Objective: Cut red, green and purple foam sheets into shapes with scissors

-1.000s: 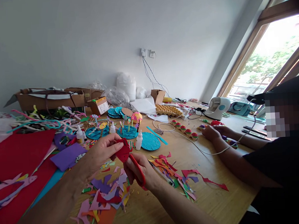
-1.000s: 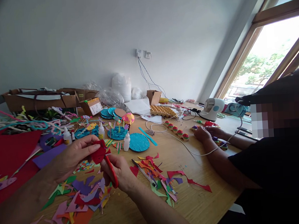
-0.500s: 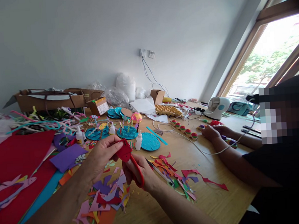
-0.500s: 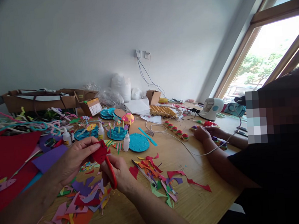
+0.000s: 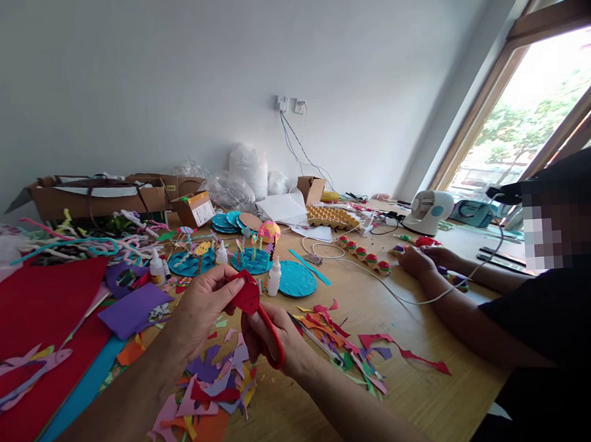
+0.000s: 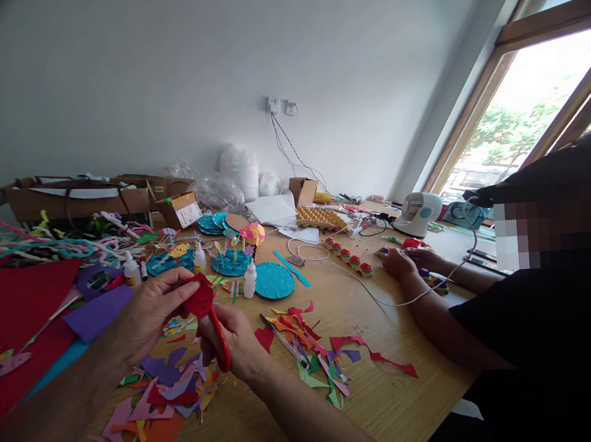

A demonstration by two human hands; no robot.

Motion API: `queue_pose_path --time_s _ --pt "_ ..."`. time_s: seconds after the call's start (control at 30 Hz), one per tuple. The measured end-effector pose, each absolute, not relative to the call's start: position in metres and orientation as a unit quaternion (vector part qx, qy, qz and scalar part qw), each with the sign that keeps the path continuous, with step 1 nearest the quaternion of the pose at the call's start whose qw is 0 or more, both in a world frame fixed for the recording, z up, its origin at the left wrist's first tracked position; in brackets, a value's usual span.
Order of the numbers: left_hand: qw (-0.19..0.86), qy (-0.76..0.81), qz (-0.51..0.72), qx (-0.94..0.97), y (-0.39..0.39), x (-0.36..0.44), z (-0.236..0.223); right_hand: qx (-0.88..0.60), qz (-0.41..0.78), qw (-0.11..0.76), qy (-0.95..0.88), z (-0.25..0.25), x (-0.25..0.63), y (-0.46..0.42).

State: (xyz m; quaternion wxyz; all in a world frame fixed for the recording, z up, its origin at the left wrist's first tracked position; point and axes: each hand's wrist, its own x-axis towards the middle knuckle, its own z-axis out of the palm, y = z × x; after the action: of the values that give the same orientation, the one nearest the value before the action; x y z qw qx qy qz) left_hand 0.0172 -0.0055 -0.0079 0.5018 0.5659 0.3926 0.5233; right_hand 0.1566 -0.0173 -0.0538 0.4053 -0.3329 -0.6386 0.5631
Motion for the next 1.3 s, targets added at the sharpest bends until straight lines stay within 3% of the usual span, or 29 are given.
queue_pose_path --time_s 1.3 --pt "0.511 0.369 0.499 0.595 -0.0058 0.0177 -0.011 -0.332 0.573 0.425 -0.617 -0.0533 0.1558 -0.0179"
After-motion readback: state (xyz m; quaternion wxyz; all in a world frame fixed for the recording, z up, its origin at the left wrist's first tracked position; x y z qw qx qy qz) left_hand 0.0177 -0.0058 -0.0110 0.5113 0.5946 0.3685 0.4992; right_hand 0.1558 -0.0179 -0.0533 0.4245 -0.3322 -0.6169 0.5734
